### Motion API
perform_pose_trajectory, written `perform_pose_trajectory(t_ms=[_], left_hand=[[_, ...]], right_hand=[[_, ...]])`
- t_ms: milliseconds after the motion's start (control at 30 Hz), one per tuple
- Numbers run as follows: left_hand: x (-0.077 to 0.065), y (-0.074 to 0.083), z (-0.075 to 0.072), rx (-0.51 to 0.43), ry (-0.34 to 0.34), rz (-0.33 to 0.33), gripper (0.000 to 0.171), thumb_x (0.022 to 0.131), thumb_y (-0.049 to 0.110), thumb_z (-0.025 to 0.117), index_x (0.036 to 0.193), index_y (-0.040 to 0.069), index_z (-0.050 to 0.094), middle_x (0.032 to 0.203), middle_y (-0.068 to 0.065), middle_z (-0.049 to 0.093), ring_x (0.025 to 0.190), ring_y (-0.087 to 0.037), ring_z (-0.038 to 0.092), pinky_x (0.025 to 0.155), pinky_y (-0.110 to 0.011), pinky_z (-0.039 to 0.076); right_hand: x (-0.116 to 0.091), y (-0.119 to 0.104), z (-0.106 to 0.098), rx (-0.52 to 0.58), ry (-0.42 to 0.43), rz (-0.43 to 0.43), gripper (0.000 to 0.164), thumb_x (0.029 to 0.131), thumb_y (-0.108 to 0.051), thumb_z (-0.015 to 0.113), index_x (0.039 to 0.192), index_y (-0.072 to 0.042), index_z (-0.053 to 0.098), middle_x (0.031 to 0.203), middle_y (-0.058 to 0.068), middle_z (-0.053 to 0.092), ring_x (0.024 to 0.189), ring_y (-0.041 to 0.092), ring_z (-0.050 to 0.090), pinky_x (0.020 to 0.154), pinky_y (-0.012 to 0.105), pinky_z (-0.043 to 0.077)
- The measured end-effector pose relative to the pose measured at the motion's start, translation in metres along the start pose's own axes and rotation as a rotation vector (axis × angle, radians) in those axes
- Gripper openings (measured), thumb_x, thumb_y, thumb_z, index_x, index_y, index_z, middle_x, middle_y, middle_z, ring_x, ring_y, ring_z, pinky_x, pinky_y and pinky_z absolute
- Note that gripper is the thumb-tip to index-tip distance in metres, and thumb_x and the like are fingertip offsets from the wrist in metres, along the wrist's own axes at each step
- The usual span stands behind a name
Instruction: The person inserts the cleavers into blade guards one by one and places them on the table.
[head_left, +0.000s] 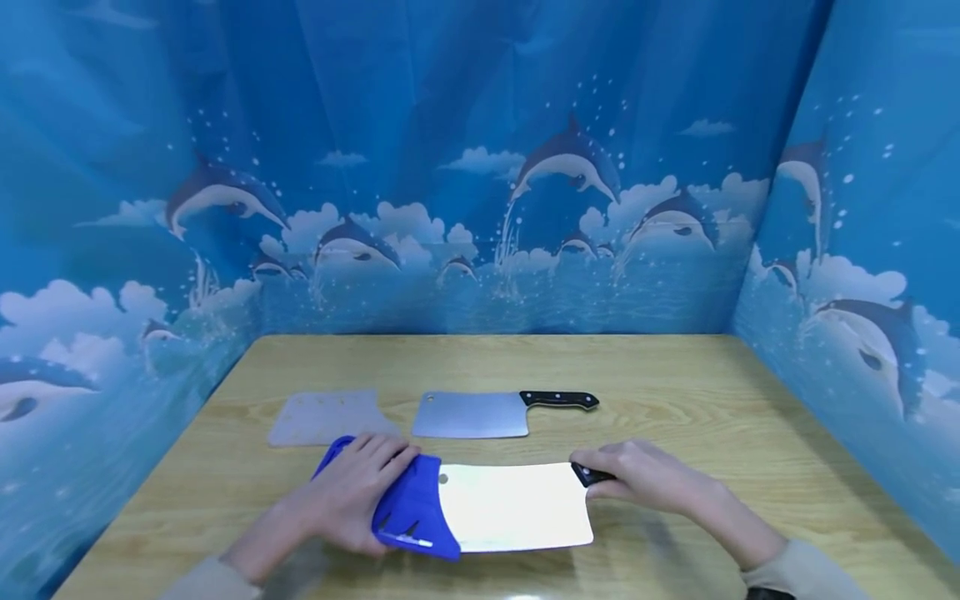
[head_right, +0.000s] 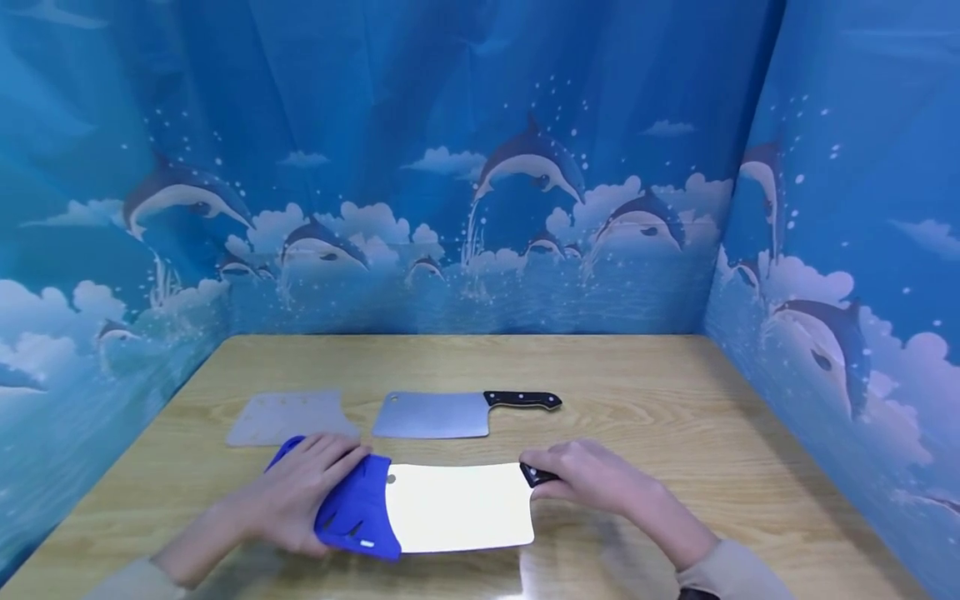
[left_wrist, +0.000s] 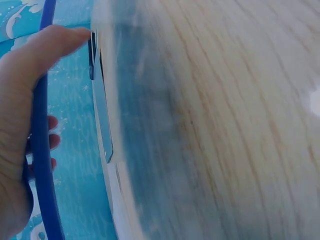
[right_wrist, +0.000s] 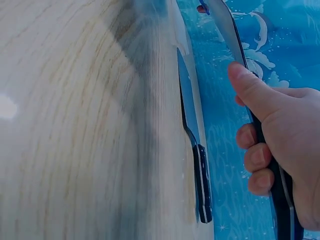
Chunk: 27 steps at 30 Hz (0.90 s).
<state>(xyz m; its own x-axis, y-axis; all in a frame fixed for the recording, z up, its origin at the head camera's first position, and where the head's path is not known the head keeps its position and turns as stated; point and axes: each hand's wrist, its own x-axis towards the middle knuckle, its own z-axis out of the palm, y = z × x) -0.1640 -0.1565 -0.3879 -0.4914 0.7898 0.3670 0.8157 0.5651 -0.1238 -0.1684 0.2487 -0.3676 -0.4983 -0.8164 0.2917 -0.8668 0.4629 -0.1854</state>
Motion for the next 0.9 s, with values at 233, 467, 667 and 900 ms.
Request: perform_pose_trajectory(t_ms=[233, 467, 667, 900], left_hand=[[-0.003, -0.003, -0.001, 0.009, 0.017, -0.013, 0.108, 0.046, 0.064, 0.076, 0.128, 0.0, 0.048, 0.115, -0.009, 0.051, 0.103, -0.024, 0.048, 0.085, -0.047, 0.043], [-0.001, -0.006, -0.006, 0.001, 0.004, -0.059, 0.108, 0.046, 0.063, 0.077, 0.129, 0.0, 0.048, 0.116, -0.009, 0.052, 0.105, -0.024, 0.048, 0.087, -0.047, 0.041], [0.008, -0.006, -0.006, -0.005, -0.015, -0.072, 0.107, 0.05, 0.066, 0.075, 0.13, 0.0, 0.047, 0.116, -0.008, 0.051, 0.104, -0.023, 0.048, 0.088, -0.046, 0.041], [0.009, -0.009, -0.007, 0.028, 0.0, -0.055, 0.107, 0.047, 0.064, 0.076, 0.127, -0.001, 0.049, 0.114, -0.009, 0.051, 0.103, -0.025, 0.048, 0.086, -0.046, 0.042]], right_hand=[[0.006, -0.001, -0.002, 0.015, -0.055, 0.071, 0.044, 0.089, -0.03, 0.058, 0.117, 0.004, 0.061, 0.102, 0.01, 0.068, 0.084, 0.01, 0.063, 0.066, 0.023, 0.052], [0.015, 0.001, -0.006, 0.047, -0.107, 0.121, 0.048, 0.091, -0.035, 0.054, 0.12, 0.004, 0.059, 0.107, 0.011, 0.066, 0.085, 0.01, 0.064, 0.068, 0.026, 0.053], [0.027, 0.002, -0.004, -0.006, -0.086, 0.117, 0.05, 0.091, -0.038, 0.053, 0.121, 0.001, 0.06, 0.112, 0.012, 0.065, 0.095, 0.021, 0.064, 0.077, 0.031, 0.053], [0.037, 0.003, -0.005, -0.001, -0.095, 0.118, 0.049, 0.09, -0.035, 0.056, 0.122, 0.003, 0.059, 0.11, 0.012, 0.065, 0.089, 0.017, 0.065, 0.074, 0.026, 0.053]])
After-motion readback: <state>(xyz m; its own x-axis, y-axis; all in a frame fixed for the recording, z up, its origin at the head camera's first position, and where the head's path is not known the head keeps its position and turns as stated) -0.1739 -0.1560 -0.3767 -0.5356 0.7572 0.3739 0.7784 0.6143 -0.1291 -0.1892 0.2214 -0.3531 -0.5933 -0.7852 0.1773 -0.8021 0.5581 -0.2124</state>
